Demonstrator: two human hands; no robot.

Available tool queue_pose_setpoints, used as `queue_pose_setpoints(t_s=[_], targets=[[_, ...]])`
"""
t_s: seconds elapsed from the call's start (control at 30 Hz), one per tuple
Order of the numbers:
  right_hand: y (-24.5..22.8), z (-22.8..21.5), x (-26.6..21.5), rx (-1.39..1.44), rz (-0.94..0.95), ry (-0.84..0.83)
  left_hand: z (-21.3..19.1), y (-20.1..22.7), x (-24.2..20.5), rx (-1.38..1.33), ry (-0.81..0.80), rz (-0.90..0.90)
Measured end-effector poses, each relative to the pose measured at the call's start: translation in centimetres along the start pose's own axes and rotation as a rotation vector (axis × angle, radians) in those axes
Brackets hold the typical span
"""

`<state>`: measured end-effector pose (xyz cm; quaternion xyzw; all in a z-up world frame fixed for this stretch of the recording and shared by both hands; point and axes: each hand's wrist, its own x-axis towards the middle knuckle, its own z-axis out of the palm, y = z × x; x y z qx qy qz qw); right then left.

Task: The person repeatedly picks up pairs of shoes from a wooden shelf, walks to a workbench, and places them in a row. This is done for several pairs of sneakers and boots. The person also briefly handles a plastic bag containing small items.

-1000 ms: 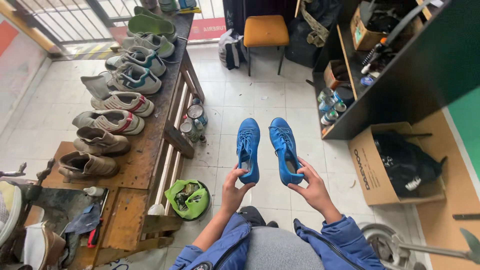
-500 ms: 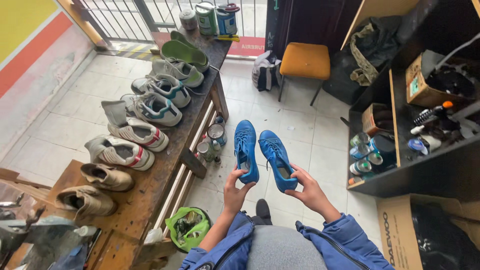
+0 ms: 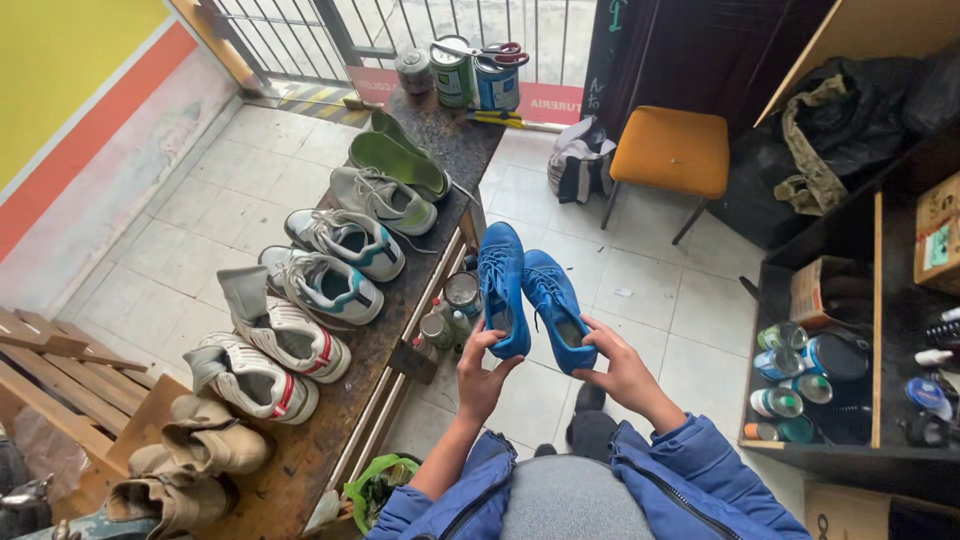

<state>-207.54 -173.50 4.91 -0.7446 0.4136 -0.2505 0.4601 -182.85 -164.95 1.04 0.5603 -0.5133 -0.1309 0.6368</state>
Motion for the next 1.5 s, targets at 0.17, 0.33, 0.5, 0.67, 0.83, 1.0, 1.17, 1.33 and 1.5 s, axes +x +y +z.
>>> queue_pose_setpoints(t_s=[0.17, 0.33, 0.5, 0.67, 0.83, 1.0, 1.17, 1.33, 1.5], targets=[[1.9, -1.9, 8.4, -0.002, -0.046, -0.068, 2.7, -3.2, 5.7, 0.057, 0.060, -0.010], [3.2, -5.2, 18.4, -0.003, -0.110, -0.131, 6.7, -6.5, 13.1, 0.147, 0.164, -0.022], [3.9, -8.8, 28.1, -0.021, -0.172, -0.217, 10.7, -10.2, 20.0, 0.211, 0.280, -0.076], [5.0, -10.9, 37.5, -0.076, -0.227, -0.299, 13.5, -11.2, 25.5, 0.280, 0.363, -0.117], [4.8, -10.1, 44.9, -0.087, -0.290, -0.375, 15.0, -13.7, 28.9, 0.294, 0.454, -0.177], [3.6, -8.6, 50.9, -0.099, -0.352, -0.434, 15.3, -18.7, 30.3, 0.351, 0.547, -0.272], [3.3, -6.4, 56.0, -0.142, -0.401, -0.525, 15.7, -20.7, 32.1, 0.366, 0.610, -0.387], [1.8, -4.1, 60.1, -0.168, -0.437, -0.584, 15.7, -22.5, 34.6, 0.374, 0.671, -0.456], [2.0, -1.8, 63.6, -0.195, -0.458, -0.626, 15.4, -24.2, 36.8, 0.358, 0.672, -0.411]])
